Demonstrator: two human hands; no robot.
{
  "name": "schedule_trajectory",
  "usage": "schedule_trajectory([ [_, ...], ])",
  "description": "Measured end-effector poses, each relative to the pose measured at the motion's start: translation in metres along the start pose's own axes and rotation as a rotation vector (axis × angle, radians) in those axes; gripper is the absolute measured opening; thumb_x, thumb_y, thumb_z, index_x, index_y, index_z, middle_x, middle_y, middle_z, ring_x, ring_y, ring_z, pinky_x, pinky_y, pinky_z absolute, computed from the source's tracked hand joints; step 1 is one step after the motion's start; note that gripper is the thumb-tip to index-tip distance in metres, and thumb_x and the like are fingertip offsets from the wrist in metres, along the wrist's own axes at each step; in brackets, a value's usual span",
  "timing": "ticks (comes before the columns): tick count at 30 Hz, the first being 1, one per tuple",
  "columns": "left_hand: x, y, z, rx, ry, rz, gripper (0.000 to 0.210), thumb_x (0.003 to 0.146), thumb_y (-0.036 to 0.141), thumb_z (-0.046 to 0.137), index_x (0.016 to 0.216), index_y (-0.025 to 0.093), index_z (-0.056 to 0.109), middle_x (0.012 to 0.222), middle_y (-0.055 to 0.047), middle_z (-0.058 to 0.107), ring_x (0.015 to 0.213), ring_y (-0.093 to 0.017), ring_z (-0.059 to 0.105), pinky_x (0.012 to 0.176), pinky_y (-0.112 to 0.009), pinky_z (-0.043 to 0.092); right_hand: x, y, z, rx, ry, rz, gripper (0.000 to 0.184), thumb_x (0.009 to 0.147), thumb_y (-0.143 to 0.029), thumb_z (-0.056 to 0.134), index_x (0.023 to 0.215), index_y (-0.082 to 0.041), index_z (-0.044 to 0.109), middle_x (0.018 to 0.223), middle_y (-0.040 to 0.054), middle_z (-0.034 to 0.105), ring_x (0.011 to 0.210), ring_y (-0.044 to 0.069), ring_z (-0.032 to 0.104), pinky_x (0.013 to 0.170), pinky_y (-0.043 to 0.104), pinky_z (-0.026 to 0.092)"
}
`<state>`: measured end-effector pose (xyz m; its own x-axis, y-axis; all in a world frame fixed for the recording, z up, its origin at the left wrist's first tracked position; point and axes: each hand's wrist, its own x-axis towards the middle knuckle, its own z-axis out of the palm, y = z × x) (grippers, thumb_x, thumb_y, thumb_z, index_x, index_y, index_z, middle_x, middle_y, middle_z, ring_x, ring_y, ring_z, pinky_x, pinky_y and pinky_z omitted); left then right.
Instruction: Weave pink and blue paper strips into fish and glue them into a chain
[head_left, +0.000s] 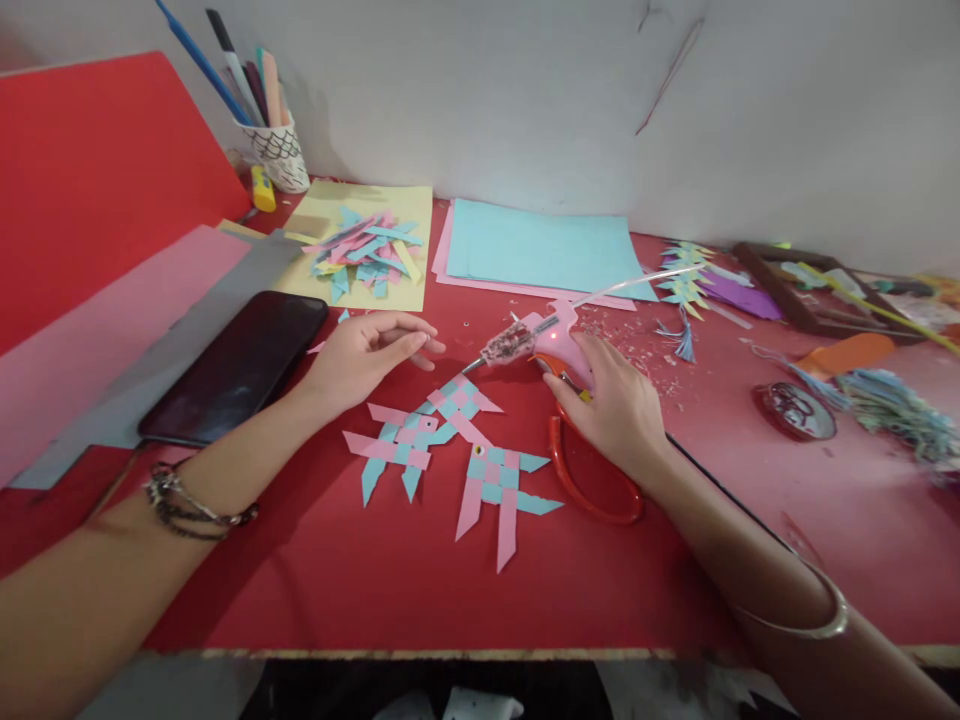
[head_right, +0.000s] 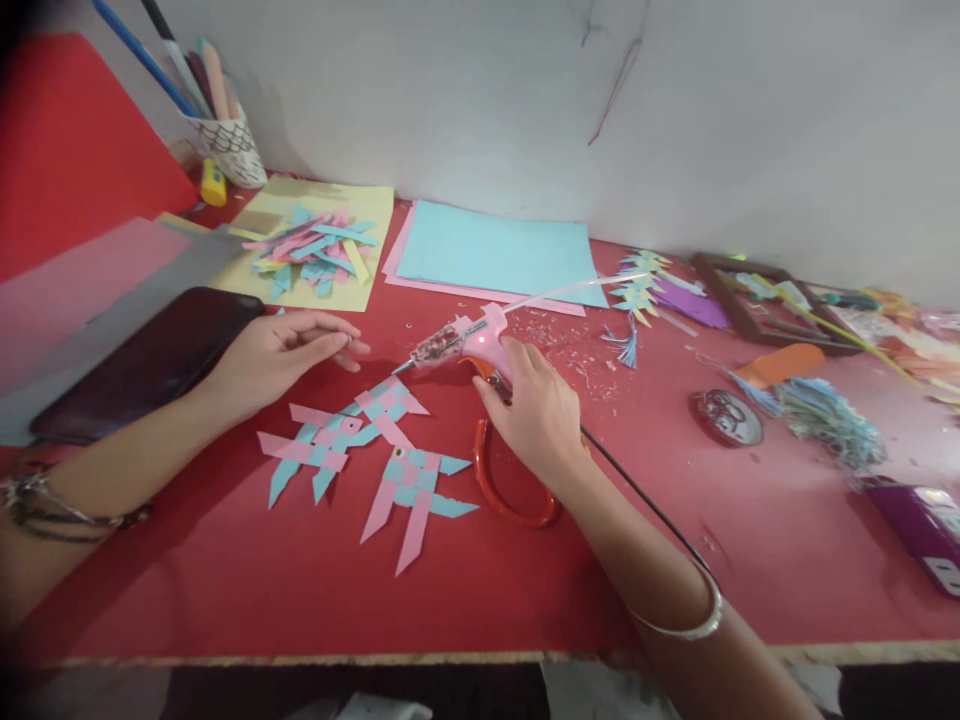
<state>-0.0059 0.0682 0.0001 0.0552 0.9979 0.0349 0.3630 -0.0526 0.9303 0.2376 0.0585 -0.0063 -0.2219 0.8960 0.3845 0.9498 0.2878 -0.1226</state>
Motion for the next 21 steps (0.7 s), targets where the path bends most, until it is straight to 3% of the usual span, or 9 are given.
schedule_trajectory([
  [21,0.0001,-0.0001,0.0006,0.005,-0.008,0.022,0.011,0.078,0.026,0.051,0.081,0.018,0.060,0.081,-0.002,0.072,0.063,-0.012,0.066,0.071,-0.023,0.051,-0.0015,-0.0018,-0.0003,-0.052,-0.054,-0.032,0.038,0.083,-0.035,0.043,0.115,-0.015,0.048,0.110,0.0121,0.059,0.084,0.024,0.060,0.056,0.030,0.043],
])
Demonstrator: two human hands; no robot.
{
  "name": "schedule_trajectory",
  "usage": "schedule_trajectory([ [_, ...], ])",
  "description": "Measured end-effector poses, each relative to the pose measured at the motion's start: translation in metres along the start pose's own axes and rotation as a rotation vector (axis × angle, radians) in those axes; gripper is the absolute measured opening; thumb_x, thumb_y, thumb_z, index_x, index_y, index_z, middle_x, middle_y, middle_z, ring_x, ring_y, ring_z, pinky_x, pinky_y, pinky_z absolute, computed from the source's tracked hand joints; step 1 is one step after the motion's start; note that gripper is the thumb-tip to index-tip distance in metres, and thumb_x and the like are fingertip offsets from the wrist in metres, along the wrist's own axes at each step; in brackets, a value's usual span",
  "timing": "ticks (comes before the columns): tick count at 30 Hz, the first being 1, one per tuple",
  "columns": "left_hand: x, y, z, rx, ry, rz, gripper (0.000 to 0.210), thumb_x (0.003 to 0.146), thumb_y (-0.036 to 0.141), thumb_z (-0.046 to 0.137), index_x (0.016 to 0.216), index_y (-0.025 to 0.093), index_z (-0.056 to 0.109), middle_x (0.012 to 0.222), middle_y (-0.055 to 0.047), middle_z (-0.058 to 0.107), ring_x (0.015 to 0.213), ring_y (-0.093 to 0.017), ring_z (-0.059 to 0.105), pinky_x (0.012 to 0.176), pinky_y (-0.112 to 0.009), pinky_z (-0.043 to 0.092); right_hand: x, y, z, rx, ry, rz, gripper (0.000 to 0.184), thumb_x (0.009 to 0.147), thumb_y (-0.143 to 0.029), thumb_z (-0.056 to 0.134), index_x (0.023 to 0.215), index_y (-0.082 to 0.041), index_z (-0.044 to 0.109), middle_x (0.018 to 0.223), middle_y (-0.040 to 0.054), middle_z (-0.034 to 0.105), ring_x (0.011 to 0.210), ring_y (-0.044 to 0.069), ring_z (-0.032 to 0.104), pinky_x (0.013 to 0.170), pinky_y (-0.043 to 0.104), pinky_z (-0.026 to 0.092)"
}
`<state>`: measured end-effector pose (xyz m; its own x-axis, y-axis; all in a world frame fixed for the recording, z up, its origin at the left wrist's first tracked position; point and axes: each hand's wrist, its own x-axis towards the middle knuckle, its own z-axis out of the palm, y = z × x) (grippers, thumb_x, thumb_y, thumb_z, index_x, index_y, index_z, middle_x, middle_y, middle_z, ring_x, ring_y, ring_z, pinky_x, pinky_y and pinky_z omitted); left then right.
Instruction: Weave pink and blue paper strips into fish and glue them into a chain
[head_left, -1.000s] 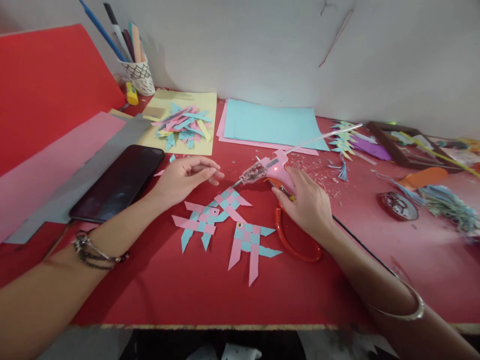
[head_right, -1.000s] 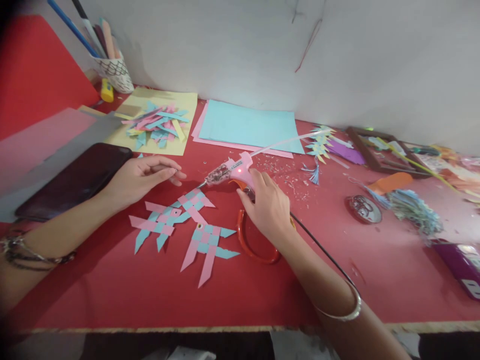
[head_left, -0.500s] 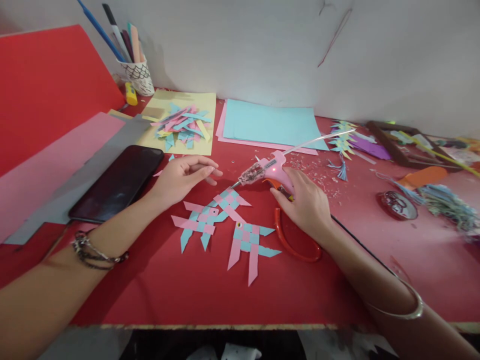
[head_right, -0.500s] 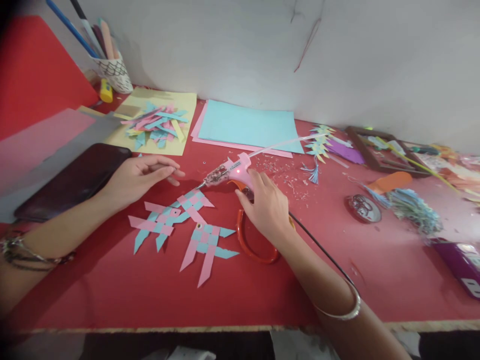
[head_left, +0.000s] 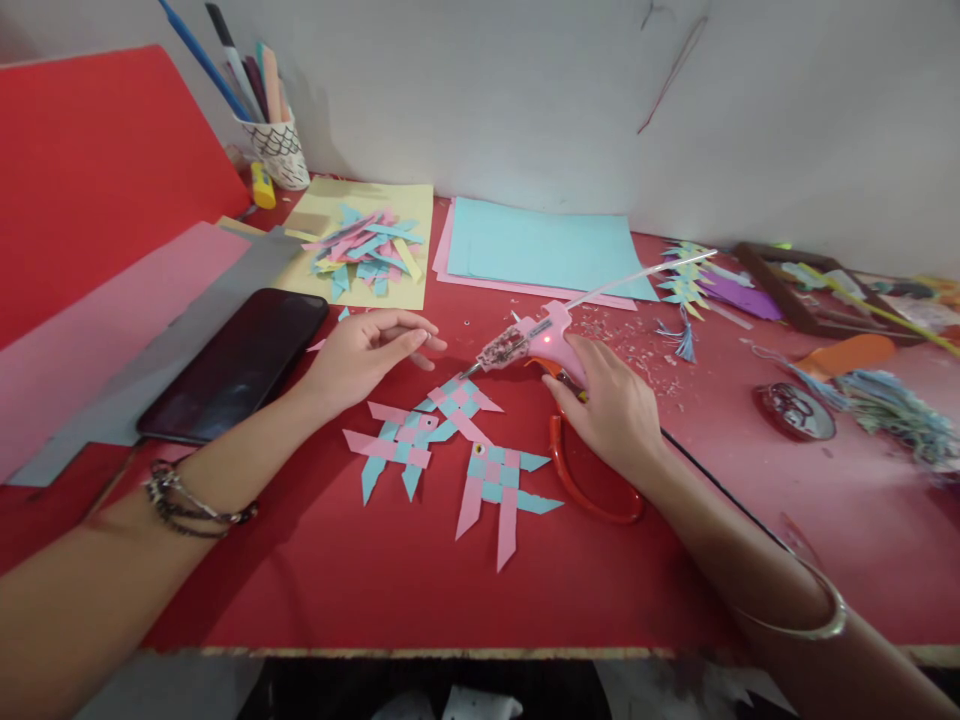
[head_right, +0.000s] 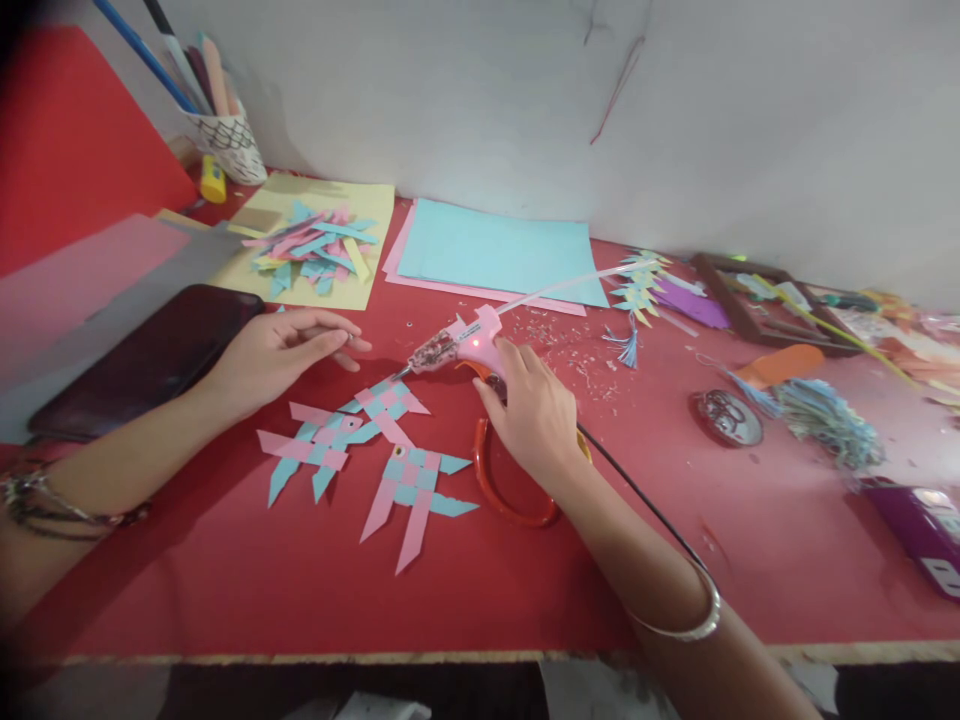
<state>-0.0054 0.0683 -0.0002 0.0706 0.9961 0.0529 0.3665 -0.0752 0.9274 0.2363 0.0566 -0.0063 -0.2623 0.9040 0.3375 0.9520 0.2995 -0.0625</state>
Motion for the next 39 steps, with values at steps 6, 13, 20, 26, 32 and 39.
schedule_trajectory([
  [6,0.0010,-0.0012,0.0001,-0.001,0.006,0.001,0.011,0.078,0.024,0.051,0.082,0.018,0.059,0.081,-0.002,0.072,0.061,-0.012,0.066,0.070,-0.023,0.051,0.0001,0.0008,0.0003,-0.004,0.004,0.004,0.038,0.083,-0.035,0.043,0.115,-0.015,0.049,0.110,0.0121,0.059,0.083,0.024,0.060,0.055,0.030,0.043],
  [13,0.0009,-0.0037,-0.0005,-0.018,-0.002,0.018,0.010,0.076,0.025,0.053,0.082,0.018,0.059,0.080,-0.002,0.072,0.059,-0.011,0.065,0.068,-0.022,0.051,0.0010,0.0008,0.0012,-0.007,0.007,0.006,0.039,0.083,-0.035,0.044,0.115,-0.015,0.049,0.112,0.0118,0.058,0.083,0.024,0.060,0.055,0.030,0.044],
  [20,0.0022,-0.0054,0.0006,-0.026,-0.018,0.016,0.009,0.072,0.025,0.057,0.077,0.018,0.060,0.077,-0.001,0.070,0.058,-0.010,0.064,0.063,-0.020,0.050,0.0013,0.0002,0.0008,-0.001,0.007,0.014,0.039,0.082,-0.036,0.044,0.115,-0.015,0.050,0.111,0.0120,0.059,0.083,0.025,0.060,0.056,0.031,0.044],
  [26,0.0037,-0.0056,0.0006,0.014,0.007,0.052,0.011,0.068,0.027,0.059,0.072,0.018,0.061,0.069,0.000,0.067,0.057,-0.010,0.061,0.061,-0.019,0.049,0.0011,0.0014,0.0011,0.006,0.021,0.015,0.039,0.082,-0.037,0.044,0.113,-0.015,0.050,0.109,0.0125,0.060,0.083,0.025,0.060,0.056,0.031,0.044],
  [32,0.0040,-0.0069,0.0005,0.035,0.022,0.060,0.013,0.065,0.029,0.060,0.072,0.018,0.062,0.066,0.000,0.065,0.059,-0.010,0.059,0.059,-0.019,0.048,0.0020,0.0018,0.0016,0.031,0.038,0.025,0.039,0.081,-0.038,0.045,0.112,-0.016,0.050,0.107,0.0115,0.061,0.082,0.025,0.060,0.056,0.031,0.044],
  [39,0.0036,-0.0064,-0.0003,0.049,0.012,0.058,0.013,0.066,0.028,0.059,0.072,0.018,0.061,0.070,-0.001,0.066,0.057,-0.009,0.058,0.058,-0.018,0.048,0.0017,0.0016,0.0010,0.073,0.053,0.036,0.039,0.080,-0.040,0.045,0.111,-0.017,0.051,0.107,0.0110,0.061,0.083,0.025,0.060,0.059,0.032,0.045],
])
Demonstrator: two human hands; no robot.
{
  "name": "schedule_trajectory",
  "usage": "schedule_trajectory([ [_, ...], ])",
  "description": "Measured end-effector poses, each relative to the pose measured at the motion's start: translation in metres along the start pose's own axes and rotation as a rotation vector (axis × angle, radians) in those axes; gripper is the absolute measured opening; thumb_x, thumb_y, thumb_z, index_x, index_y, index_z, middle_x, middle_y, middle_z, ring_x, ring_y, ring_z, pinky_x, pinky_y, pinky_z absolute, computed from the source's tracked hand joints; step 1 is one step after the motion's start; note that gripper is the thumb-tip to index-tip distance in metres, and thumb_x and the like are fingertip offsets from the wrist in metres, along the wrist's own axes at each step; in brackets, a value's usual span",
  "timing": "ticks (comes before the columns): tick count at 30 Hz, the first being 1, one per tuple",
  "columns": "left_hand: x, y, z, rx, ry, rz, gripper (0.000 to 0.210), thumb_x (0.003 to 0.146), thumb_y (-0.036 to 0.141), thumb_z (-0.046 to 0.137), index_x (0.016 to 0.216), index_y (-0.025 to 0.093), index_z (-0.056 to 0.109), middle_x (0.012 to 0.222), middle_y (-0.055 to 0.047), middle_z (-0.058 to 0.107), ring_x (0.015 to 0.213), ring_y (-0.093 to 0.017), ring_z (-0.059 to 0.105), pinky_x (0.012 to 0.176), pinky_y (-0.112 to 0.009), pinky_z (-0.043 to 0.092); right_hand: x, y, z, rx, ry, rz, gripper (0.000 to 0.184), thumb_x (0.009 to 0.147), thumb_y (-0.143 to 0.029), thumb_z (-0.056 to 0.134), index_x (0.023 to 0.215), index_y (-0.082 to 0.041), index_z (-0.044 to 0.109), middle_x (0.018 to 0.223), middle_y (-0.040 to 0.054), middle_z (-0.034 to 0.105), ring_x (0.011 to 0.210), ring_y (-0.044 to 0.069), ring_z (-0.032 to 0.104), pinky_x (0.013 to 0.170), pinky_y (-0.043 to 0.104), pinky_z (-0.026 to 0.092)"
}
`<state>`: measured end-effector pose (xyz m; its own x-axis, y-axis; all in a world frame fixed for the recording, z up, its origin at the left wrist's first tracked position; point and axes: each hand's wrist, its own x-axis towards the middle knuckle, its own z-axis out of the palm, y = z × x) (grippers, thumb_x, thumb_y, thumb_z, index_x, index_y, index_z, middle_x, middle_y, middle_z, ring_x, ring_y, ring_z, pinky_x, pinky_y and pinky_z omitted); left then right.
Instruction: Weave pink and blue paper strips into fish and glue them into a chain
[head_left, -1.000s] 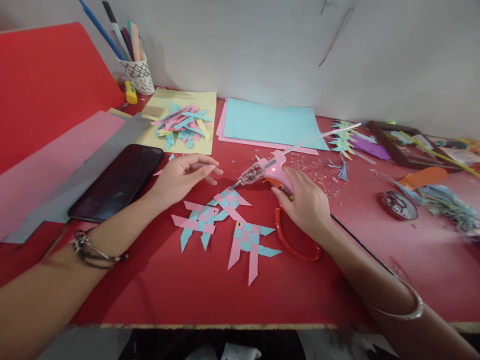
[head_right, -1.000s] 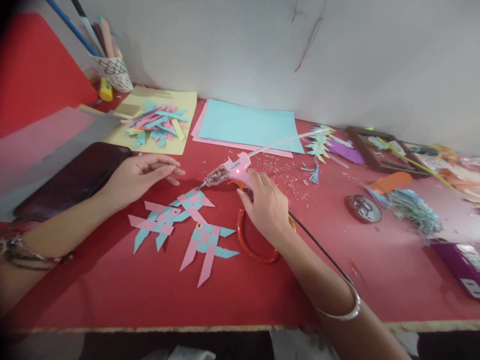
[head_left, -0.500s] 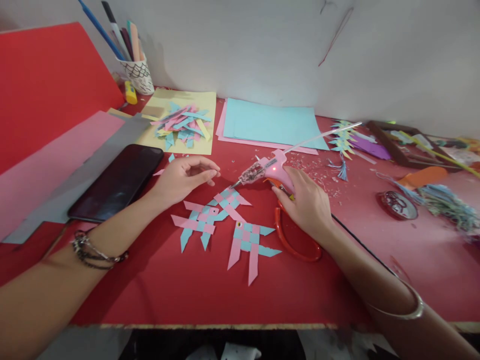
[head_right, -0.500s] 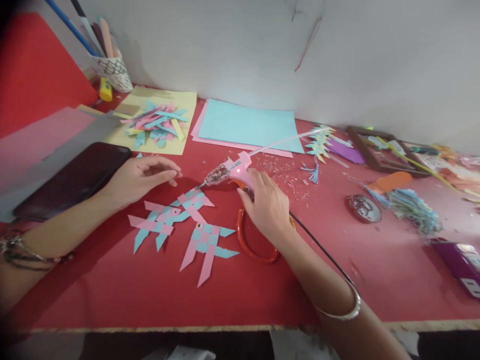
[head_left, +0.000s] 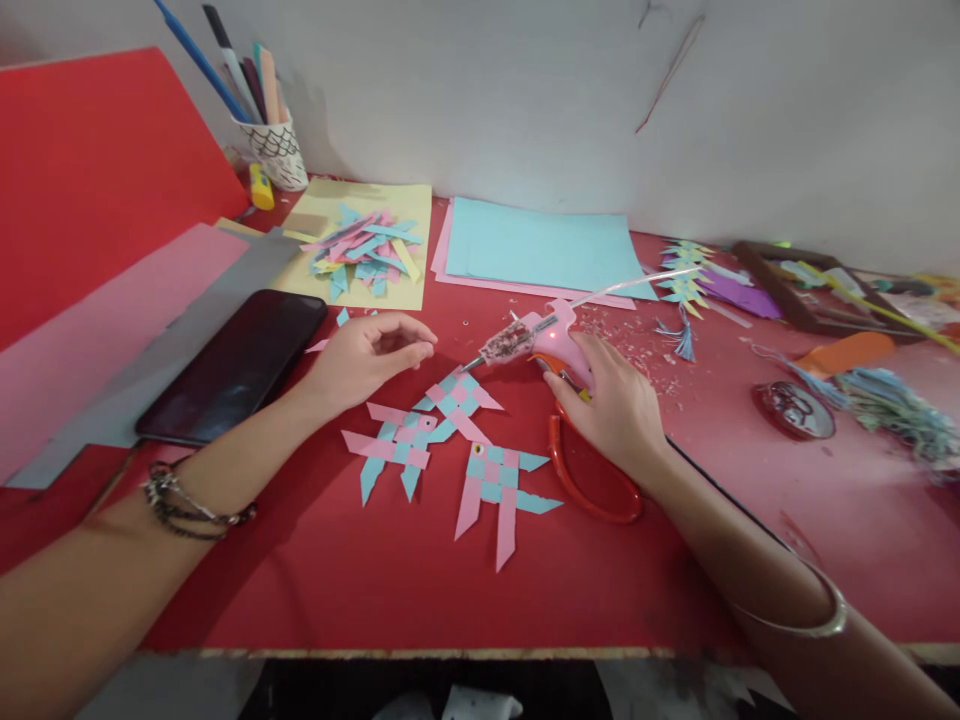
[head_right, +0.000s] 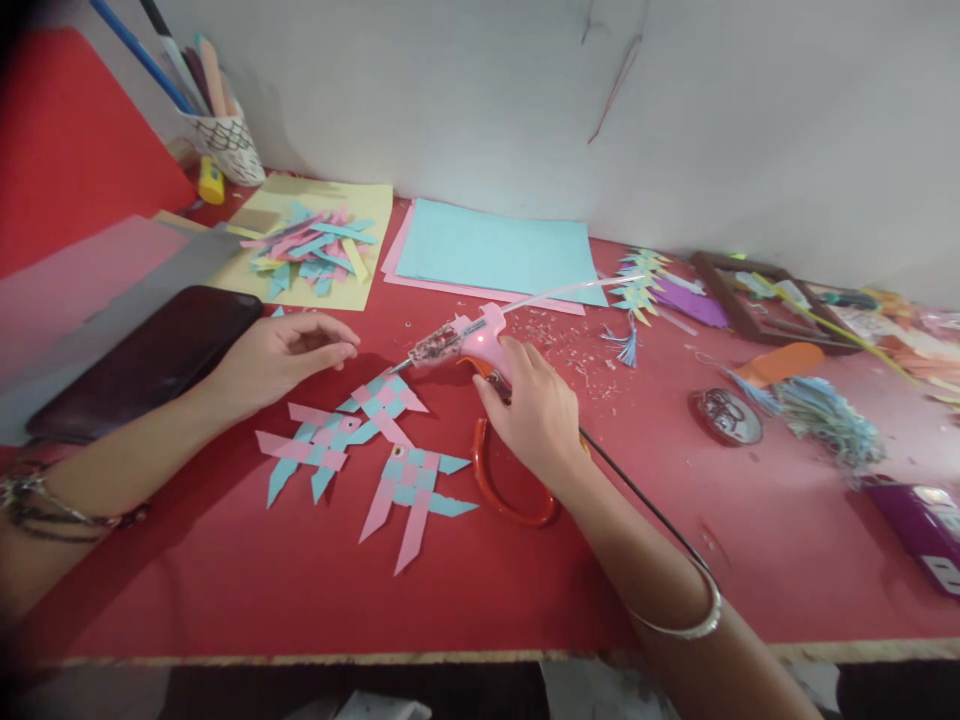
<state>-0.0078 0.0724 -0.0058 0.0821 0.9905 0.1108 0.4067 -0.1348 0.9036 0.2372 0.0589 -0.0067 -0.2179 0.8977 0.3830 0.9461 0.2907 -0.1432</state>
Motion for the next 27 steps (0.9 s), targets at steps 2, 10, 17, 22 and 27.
schedule_trajectory([
  [2,-0.0005,-0.0005,-0.0004,0.001,-0.030,-0.005,0.012,0.067,0.028,0.058,0.072,0.017,0.060,0.068,-0.001,0.066,0.055,-0.009,0.058,0.057,-0.018,0.048,0.0001,0.0001,-0.0001,0.016,0.001,0.008,0.038,0.080,-0.040,0.046,0.111,-0.017,0.051,0.109,0.0108,0.061,0.084,0.025,0.060,0.060,0.033,0.045],
  [10,-0.0048,-0.0023,-0.0023,0.091,-0.206,0.077,0.013,0.073,0.031,0.056,0.073,0.019,0.061,0.065,0.001,0.068,0.060,-0.011,0.062,0.059,-0.018,0.048,0.0007,0.0001,-0.0009,0.035,-0.013,0.041,0.039,0.079,-0.039,0.047,0.111,-0.017,0.052,0.111,0.0109,0.060,0.087,0.025,0.060,0.061,0.033,0.046],
  [17,-0.0039,-0.0030,-0.0005,0.230,-0.244,0.109,0.014,0.073,0.033,0.055,0.073,0.021,0.062,0.065,0.002,0.068,0.062,-0.013,0.063,0.059,-0.019,0.047,0.0009,-0.0003,-0.0022,0.045,-0.021,0.069,0.040,0.079,-0.041,0.045,0.111,-0.019,0.053,0.110,0.0109,0.061,0.087,0.026,0.060,0.060,0.033,0.046],
  [22,-0.0028,-0.0049,-0.0013,0.259,-0.163,0.156,0.016,0.073,0.033,0.055,0.074,0.021,0.064,0.072,0.001,0.069,0.066,-0.012,0.061,0.061,-0.018,0.046,0.0023,0.0013,-0.0034,0.049,-0.019,0.086,0.040,0.079,-0.043,0.046,0.110,-0.019,0.053,0.110,0.0109,0.060,0.090,0.027,0.059,0.063,0.034,0.046],
  [27,-0.0015,-0.0059,-0.0011,0.251,-0.104,0.144,0.013,0.071,0.030,0.056,0.071,0.020,0.064,0.077,-0.001,0.068,0.071,-0.014,0.060,0.063,-0.020,0.045,0.0066,0.0061,-0.0075,0.036,0.001,0.127,0.039,0.077,-0.040,0.047,0.107,-0.017,0.054,0.103,0.0108,0.063,0.089,0.028,0.059,0.063,0.034,0.044],
])
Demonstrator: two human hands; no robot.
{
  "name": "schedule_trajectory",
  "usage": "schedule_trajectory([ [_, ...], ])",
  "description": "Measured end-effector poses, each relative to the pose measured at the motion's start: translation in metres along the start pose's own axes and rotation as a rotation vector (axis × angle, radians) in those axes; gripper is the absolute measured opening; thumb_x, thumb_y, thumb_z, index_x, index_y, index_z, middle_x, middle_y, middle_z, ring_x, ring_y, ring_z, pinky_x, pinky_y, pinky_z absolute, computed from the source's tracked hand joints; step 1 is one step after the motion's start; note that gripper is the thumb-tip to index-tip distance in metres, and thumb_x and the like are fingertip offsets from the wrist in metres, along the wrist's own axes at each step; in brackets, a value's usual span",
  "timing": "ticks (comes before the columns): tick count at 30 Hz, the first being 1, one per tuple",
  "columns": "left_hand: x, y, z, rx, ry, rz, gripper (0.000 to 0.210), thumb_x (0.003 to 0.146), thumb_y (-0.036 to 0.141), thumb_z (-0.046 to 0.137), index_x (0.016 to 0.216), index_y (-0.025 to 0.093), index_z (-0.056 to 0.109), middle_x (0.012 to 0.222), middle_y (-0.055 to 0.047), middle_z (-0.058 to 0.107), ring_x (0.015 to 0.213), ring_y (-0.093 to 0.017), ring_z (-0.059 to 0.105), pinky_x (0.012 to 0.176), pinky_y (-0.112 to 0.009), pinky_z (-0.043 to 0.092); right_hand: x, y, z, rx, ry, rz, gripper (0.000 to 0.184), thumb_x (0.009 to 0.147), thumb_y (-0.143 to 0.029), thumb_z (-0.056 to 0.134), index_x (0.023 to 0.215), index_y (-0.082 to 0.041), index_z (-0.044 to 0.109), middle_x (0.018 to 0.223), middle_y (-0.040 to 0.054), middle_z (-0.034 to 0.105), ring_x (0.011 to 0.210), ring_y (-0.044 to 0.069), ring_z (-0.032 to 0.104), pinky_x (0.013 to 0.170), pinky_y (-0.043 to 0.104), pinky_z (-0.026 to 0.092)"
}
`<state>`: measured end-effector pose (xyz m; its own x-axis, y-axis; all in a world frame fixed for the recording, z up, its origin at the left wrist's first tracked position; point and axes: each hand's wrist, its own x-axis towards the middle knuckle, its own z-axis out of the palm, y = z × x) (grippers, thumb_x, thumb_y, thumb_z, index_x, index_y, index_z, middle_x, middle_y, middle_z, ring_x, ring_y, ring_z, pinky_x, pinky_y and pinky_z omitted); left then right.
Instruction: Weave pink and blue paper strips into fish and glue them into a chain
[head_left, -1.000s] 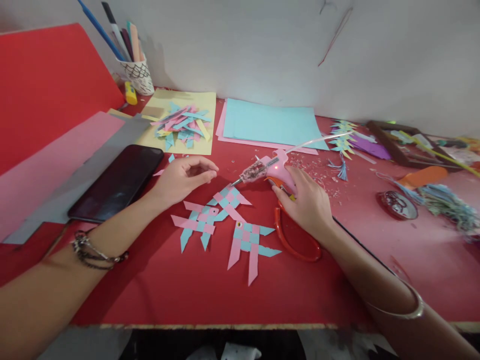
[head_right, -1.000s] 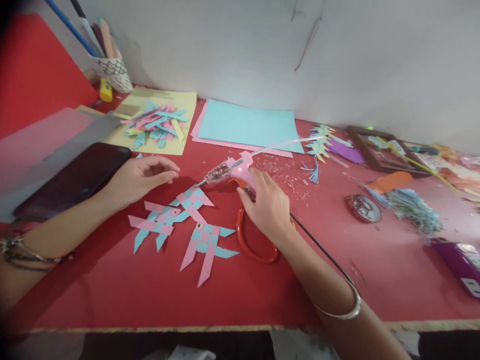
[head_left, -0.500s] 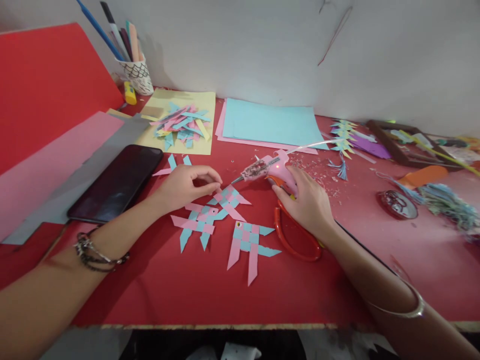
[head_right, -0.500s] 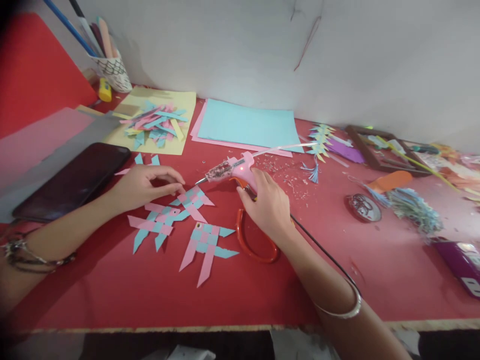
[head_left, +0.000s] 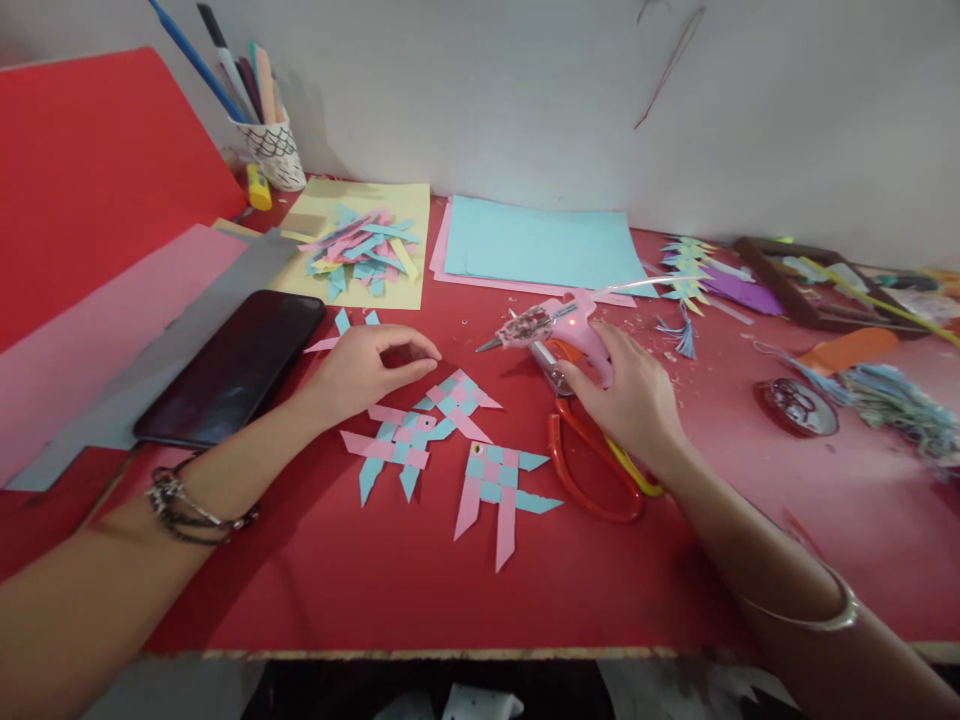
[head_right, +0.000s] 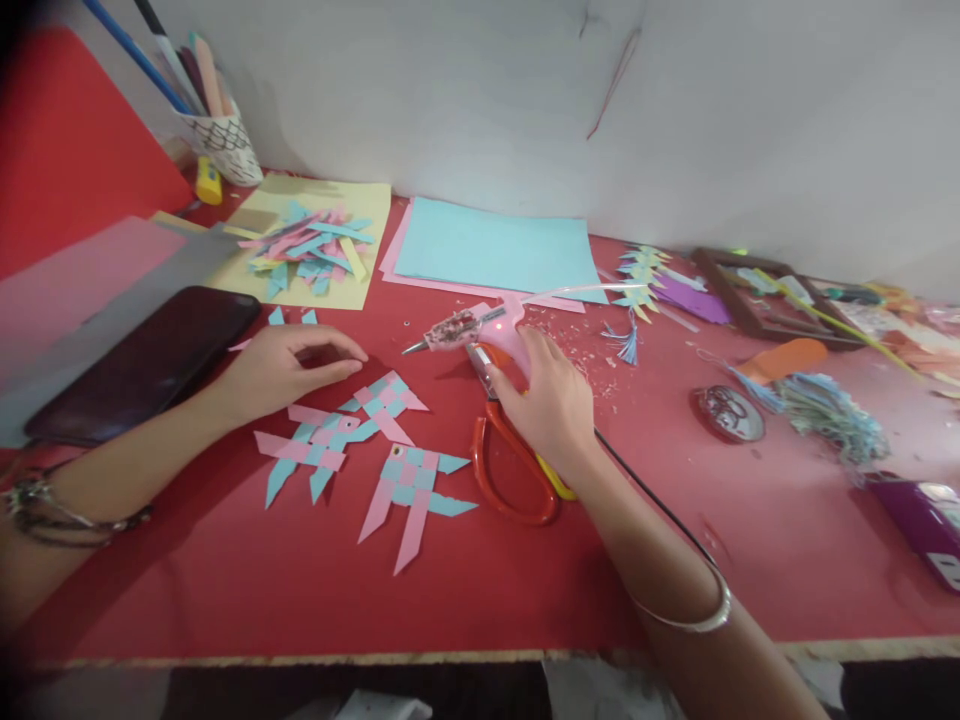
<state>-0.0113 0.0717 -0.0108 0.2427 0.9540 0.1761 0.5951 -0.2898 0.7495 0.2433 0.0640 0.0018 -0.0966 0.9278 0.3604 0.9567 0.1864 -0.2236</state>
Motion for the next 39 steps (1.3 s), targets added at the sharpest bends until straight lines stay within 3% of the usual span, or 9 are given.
schedule_trajectory([
  [6,0.002,0.005,0.000,-0.204,0.072,-0.200,0.012,0.070,0.029,0.057,0.071,0.019,0.062,0.064,0.000,0.065,0.049,-0.009,0.053,0.054,-0.021,0.046,0.004,0.008,-0.005,-0.014,0.041,-0.007,0.036,0.077,-0.042,0.046,0.103,-0.019,0.054,0.095,0.0094,0.064,0.083,0.026,0.059,0.060,0.033,0.042],
  [13,0.004,0.001,0.002,-0.625,0.214,-0.391,0.008,0.067,0.024,0.060,0.069,0.017,0.064,0.076,-0.002,0.068,0.053,-0.007,0.055,0.061,-0.022,0.051,0.007,0.012,-0.006,-0.008,0.064,0.006,0.038,0.076,-0.042,0.048,0.105,-0.019,0.054,0.100,0.0096,0.064,0.087,0.027,0.058,0.062,0.034,0.043],
  [21,0.003,0.002,0.001,-0.801,0.204,-0.416,0.007,0.060,0.021,0.068,0.064,0.018,0.063,0.068,0.001,0.068,0.058,-0.008,0.062,0.064,-0.022,0.054,0.022,0.047,-0.017,-0.123,0.116,0.200,0.035,0.074,-0.046,0.047,0.097,-0.021,0.055,0.088,0.0086,0.064,0.075,0.025,0.057,0.055,0.031,0.038],
  [26,0.003,0.000,-0.001,-0.781,0.205,-0.369,0.009,0.061,0.026,0.068,0.065,0.021,0.062,0.069,0.000,0.068,0.064,-0.012,0.063,0.063,-0.025,0.054,0.028,0.071,-0.023,-0.167,0.086,0.314,0.037,0.070,-0.049,0.047,0.092,-0.021,0.057,0.086,0.0088,0.064,0.071,0.026,0.057,0.052,0.031,0.036],
  [32,0.002,0.003,-0.002,-0.735,0.183,-0.271,0.012,0.058,0.027,0.068,0.061,0.022,0.057,0.063,0.002,0.063,0.056,-0.010,0.057,0.061,-0.025,0.052,0.025,0.076,-0.020,-0.236,0.044,0.296,0.039,0.071,-0.050,0.046,0.093,-0.020,0.058,0.082,0.0094,0.065,0.067,0.025,0.058,0.050,0.031,0.036],
  [39,0.000,0.008,0.000,-0.360,0.037,-0.099,0.012,0.064,0.031,0.064,0.065,0.020,0.058,0.063,0.001,0.061,0.058,-0.011,0.057,0.059,-0.022,0.048,0.024,0.063,-0.015,-0.232,-0.068,0.283,0.038,0.074,-0.048,0.044,0.094,-0.019,0.057,0.085,0.0101,0.066,0.074,0.027,0.060,0.052,0.030,0.037],
])
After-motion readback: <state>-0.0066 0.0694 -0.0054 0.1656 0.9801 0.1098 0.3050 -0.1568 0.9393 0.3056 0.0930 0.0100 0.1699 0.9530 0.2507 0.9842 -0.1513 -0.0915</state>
